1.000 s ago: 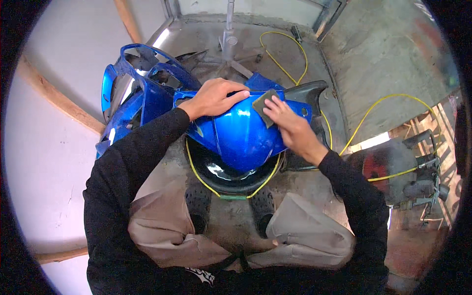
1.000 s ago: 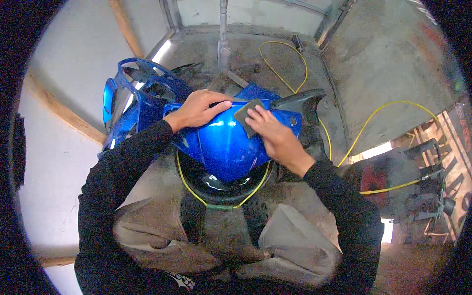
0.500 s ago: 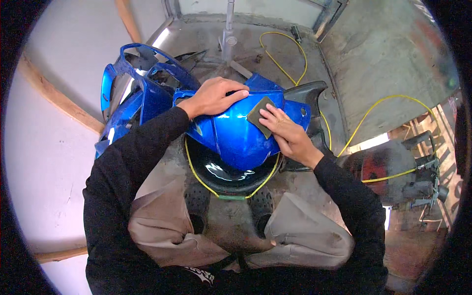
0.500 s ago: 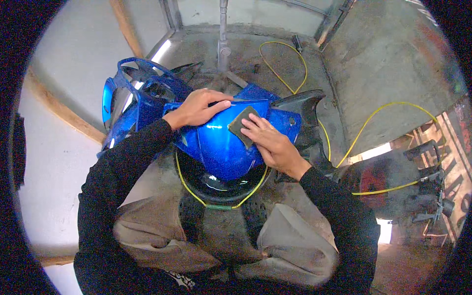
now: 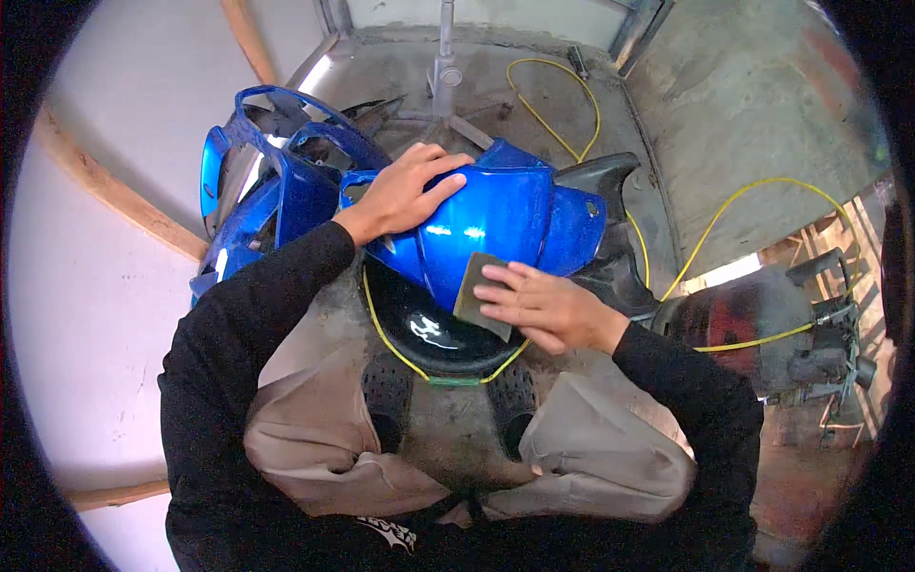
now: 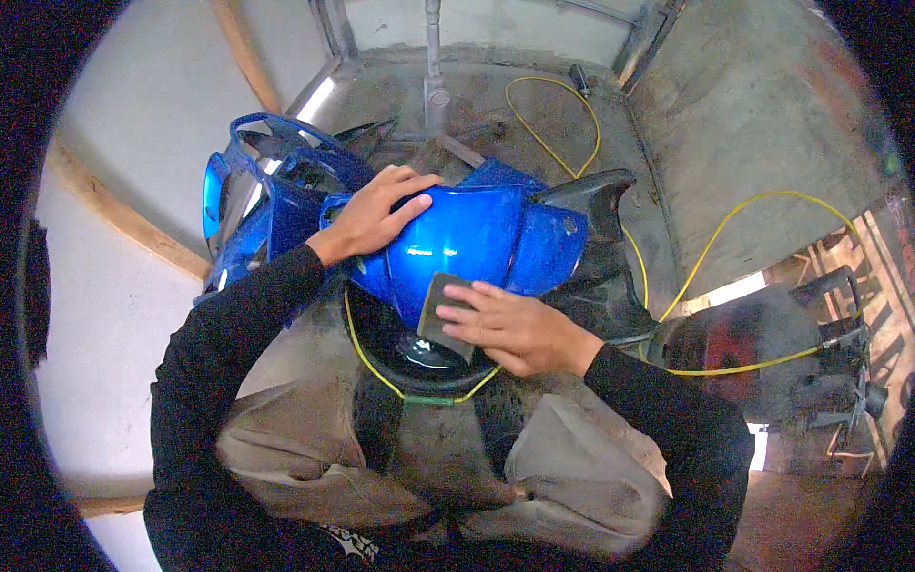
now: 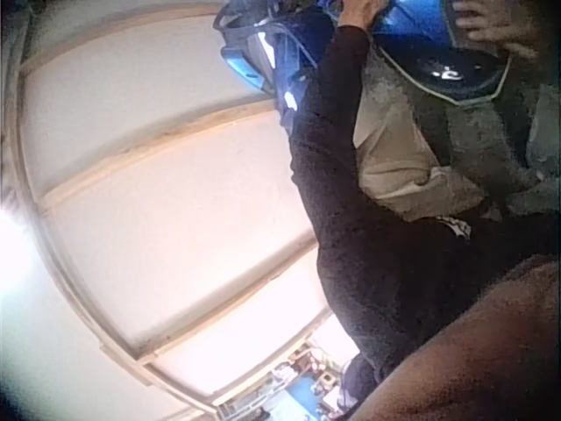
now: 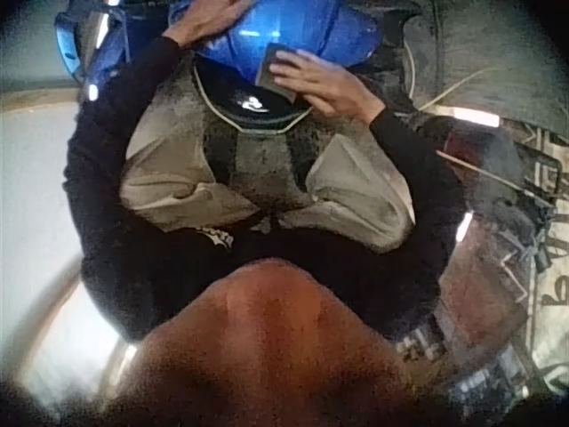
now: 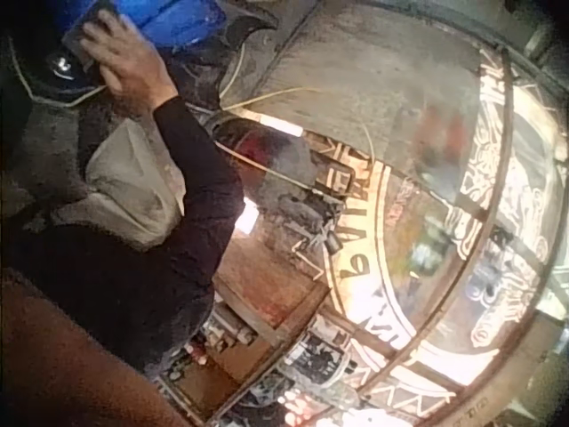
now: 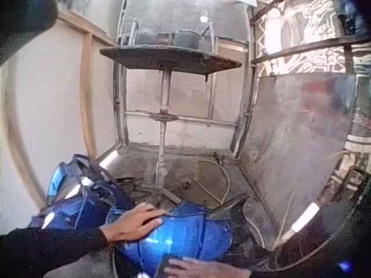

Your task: The person wet-sands a motorcycle fairing by rubbing its surface with sandpaper and dipping the sandpaper into a bucket of water.

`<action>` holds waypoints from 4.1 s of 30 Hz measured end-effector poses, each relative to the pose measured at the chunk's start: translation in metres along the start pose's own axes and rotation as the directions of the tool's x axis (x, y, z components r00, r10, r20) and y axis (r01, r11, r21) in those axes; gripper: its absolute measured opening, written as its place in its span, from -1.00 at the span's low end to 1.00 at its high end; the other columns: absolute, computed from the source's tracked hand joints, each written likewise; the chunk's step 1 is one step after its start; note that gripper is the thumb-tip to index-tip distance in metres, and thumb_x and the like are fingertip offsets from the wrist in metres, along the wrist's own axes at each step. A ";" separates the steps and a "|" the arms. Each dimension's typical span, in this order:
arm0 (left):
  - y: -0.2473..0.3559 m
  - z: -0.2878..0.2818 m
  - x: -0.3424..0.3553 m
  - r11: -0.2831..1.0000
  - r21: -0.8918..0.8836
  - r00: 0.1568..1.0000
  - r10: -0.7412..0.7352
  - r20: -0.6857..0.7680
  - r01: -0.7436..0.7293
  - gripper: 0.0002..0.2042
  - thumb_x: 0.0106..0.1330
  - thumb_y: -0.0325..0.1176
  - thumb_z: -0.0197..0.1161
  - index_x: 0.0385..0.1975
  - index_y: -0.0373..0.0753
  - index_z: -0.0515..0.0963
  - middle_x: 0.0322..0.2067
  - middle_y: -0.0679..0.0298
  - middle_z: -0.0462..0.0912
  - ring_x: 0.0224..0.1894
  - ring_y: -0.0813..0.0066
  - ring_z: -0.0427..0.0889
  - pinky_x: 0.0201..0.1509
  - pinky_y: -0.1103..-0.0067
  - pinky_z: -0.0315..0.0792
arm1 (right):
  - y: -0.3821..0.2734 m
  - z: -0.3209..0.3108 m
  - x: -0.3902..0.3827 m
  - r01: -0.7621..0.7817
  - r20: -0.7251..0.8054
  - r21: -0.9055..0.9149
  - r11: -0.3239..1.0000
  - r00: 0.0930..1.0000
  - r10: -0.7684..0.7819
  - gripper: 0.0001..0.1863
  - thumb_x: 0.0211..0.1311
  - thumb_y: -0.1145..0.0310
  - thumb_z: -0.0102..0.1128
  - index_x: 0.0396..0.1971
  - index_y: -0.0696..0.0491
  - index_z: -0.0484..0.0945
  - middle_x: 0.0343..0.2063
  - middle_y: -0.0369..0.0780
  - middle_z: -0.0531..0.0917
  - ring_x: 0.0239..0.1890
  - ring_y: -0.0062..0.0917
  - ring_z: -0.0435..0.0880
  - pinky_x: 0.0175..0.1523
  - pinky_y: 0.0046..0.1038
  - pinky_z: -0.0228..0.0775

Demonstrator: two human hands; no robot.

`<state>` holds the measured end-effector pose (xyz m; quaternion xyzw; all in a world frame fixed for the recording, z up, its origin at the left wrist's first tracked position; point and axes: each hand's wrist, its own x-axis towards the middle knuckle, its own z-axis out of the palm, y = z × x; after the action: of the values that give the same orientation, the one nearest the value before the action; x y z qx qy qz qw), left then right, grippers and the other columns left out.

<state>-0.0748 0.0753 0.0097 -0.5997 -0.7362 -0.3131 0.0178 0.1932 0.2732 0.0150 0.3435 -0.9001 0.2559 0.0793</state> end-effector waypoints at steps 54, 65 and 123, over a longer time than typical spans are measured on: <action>-0.013 -0.001 0.016 0.998 -0.044 0.996 -0.031 0.079 0.035 -0.52 0.64 0.04 0.10 0.34 -0.12 0.62 -0.01 0.12 0.64 0.16 0.12 0.56 0.31 0.32 0.45 | 0.009 0.007 0.010 -0.137 -0.301 -0.082 0.987 0.948 0.107 -0.35 0.26 0.77 0.04 0.37 0.10 0.55 0.40 0.02 0.56 0.53 -0.09 0.45 0.62 -0.07 0.25; -0.016 -0.002 0.015 0.999 -0.025 0.997 -0.024 0.080 0.026 -0.51 0.65 -0.01 0.10 0.36 -0.22 0.58 0.02 0.06 0.61 0.19 0.09 0.54 0.38 0.31 0.39 | 0.019 0.004 0.006 -0.236 -0.325 -0.139 0.962 0.928 0.181 -0.39 0.33 0.74 0.03 0.38 0.09 0.51 0.44 -0.05 0.53 0.55 -0.11 0.42 0.63 -0.07 0.23; -0.021 -0.005 0.021 0.995 -0.055 0.981 -0.069 0.183 0.081 -0.52 0.67 -0.03 0.10 0.35 -0.25 0.59 0.07 0.07 0.65 0.20 0.12 0.56 0.39 0.34 0.38 | -0.011 0.003 -0.002 -0.010 -0.038 -0.035 0.999 0.999 0.009 -0.42 0.32 0.68 0.17 0.36 0.09 0.53 0.42 -0.06 0.57 0.53 -0.09 0.46 0.61 -0.03 0.27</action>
<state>-0.1016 0.0888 0.0129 -0.5978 -0.7467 -0.2806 -0.0798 0.2021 0.2658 0.0161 0.3329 -0.9045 0.2467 0.1010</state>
